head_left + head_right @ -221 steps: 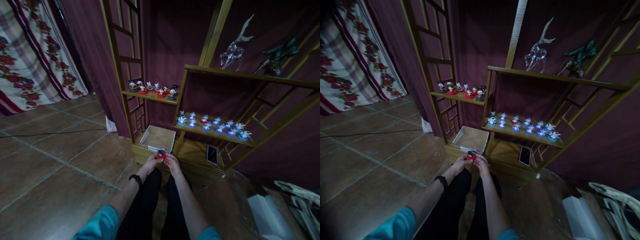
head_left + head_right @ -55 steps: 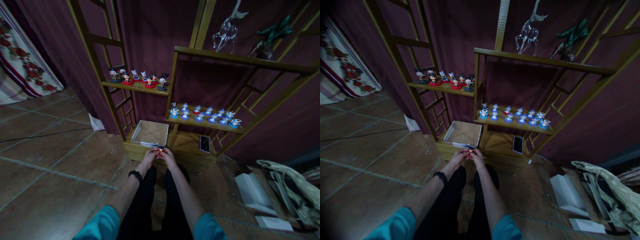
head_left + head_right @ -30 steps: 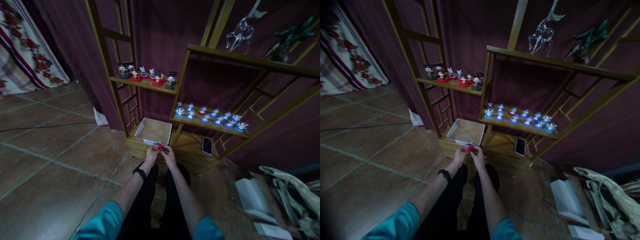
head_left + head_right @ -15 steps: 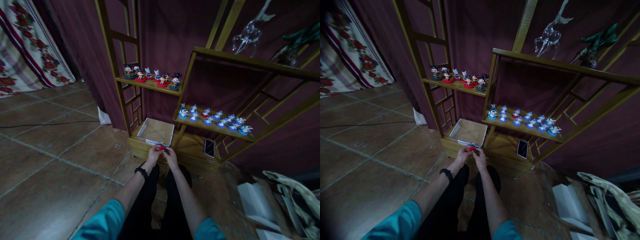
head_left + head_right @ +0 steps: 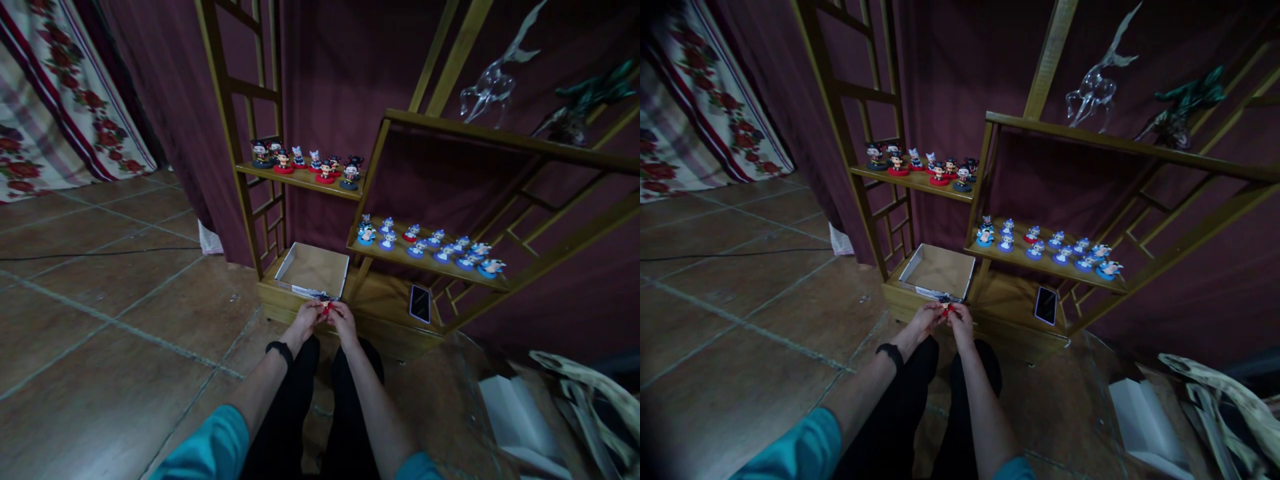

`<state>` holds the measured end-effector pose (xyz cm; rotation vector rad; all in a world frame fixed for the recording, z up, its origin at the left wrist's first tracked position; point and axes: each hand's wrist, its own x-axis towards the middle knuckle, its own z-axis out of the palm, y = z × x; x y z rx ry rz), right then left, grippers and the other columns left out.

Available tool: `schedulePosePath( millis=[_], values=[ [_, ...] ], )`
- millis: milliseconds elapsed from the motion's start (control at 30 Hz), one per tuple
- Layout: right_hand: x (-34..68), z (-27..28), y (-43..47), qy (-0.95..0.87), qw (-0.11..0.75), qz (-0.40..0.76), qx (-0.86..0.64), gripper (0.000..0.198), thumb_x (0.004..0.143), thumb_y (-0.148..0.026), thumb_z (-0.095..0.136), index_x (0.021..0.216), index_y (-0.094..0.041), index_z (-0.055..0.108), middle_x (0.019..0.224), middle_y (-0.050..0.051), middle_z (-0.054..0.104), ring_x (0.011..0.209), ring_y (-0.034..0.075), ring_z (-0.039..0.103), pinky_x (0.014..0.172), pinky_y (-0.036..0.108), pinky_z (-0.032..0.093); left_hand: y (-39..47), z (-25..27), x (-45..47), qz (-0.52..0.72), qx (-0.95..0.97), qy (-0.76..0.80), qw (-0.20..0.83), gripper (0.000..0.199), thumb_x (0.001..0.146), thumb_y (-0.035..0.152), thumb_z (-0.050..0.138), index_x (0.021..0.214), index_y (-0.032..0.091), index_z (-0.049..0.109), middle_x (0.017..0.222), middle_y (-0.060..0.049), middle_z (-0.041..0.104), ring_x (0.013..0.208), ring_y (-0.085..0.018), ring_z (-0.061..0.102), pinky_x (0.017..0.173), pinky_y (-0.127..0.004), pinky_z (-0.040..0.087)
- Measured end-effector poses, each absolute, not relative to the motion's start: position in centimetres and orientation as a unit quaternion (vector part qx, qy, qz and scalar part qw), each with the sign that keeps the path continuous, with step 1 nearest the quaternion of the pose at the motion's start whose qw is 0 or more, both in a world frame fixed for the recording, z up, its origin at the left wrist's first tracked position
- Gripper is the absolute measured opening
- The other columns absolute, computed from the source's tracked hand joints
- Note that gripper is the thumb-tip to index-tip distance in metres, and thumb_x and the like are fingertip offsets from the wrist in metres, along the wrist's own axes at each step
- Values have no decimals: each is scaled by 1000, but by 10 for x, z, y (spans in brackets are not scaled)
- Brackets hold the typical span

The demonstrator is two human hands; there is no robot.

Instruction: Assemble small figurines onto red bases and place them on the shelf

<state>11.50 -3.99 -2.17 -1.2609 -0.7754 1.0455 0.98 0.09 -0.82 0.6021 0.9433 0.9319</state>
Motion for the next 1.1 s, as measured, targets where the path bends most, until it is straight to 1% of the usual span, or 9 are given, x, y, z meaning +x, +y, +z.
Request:
schedulePosePath(
  millis=[100, 200, 267, 400, 533, 633, 767, 933, 1100],
  values=[
    [116, -19, -41, -347, 620, 453, -538, 31, 60, -32, 66, 89, -22, 61, 81, 0, 65, 65, 14, 59, 53, 24, 48, -1, -5, 9, 431, 276, 432, 742, 15, 62, 7, 66, 72, 14, 59, 66, -2, 62, 56, -9, 57, 55, -20, 47],
    [116, -16, -42, -349, 632, 446, -530, 38, 60, -29, 66, 96, -23, 59, 79, -1, 66, 67, 15, 59, 55, 25, 48, -5, -2, 10, 463, 289, 422, 724, 25, 61, 6, 67, 82, 16, 60, 69, 0, 62, 58, -8, 57, 56, -19, 46],
    [116, -14, -43, -345, 636, 446, -527, 39, 60, -28, 65, 99, -23, 59, 79, -1, 66, 68, 16, 59, 56, 25, 48, -6, 1, 11, 474, 303, 408, 719, 30, 59, 6, 67, 87, 17, 60, 73, -1, 63, 60, -9, 58, 56, -19, 45],
    [118, -10, -44, -350, 637, 446, -523, 35, 61, -27, 63, 95, -22, 61, 83, 1, 66, 72, 17, 59, 57, 26, 48, -8, 4, 12, 457, 327, 377, 736, 36, 56, 4, 65, 90, 16, 62, 82, -4, 66, 66, -11, 61, 59, -20, 46],
    [120, -9, -42, -352, 649, 445, -507, 33, 59, -26, 65, 92, -22, 61, 85, 1, 66, 77, 18, 60, 63, 28, 50, -6, 6, 12, 462, 325, 353, 746, 42, 50, -1, 62, 88, 16, 63, 79, -3, 66, 66, -12, 60, 60, -20, 45],
    [120, -8, -41, -348, 664, 444, -491, 34, 57, -25, 67, 90, -22, 60, 87, 2, 66, 83, 19, 61, 69, 30, 51, -6, 7, 10, 464, 325, 342, 750, 42, 49, 0, 64, 88, 15, 65, 80, -4, 67, 69, -13, 61, 62, -22, 45],
    [120, -9, -41, -341, 671, 451, -479, 30, 61, -27, 65, 90, -22, 59, 89, 2, 66, 85, 20, 61, 70, 31, 52, -6, 10, 7, 454, 332, 343, 752, 43, 50, 4, 69, 92, 14, 67, 85, -7, 69, 73, -14, 62, 67, -24, 45],
    [120, -12, -40, -361, 674, 426, -483, 25, 64, -26, 62, 88, -23, 58, 87, 1, 66, 83, 17, 61, 77, 31, 49, -7, 12, 5, 467, 337, 329, 748, 41, 51, 9, 74, 92, 13, 69, 89, -9, 69, 78, -16, 62, 72, -25, 44],
    [121, -12, -40, -379, 677, 414, -477, 23, 65, -26, 61, 88, -22, 57, 88, 1, 66, 85, 17, 61, 82, 33, 46, -9, 13, 2, 469, 349, 318, 746, 41, 53, 12, 76, 94, 14, 69, 93, -9, 69, 83, -17, 61, 77, -26, 43]
  ],
)
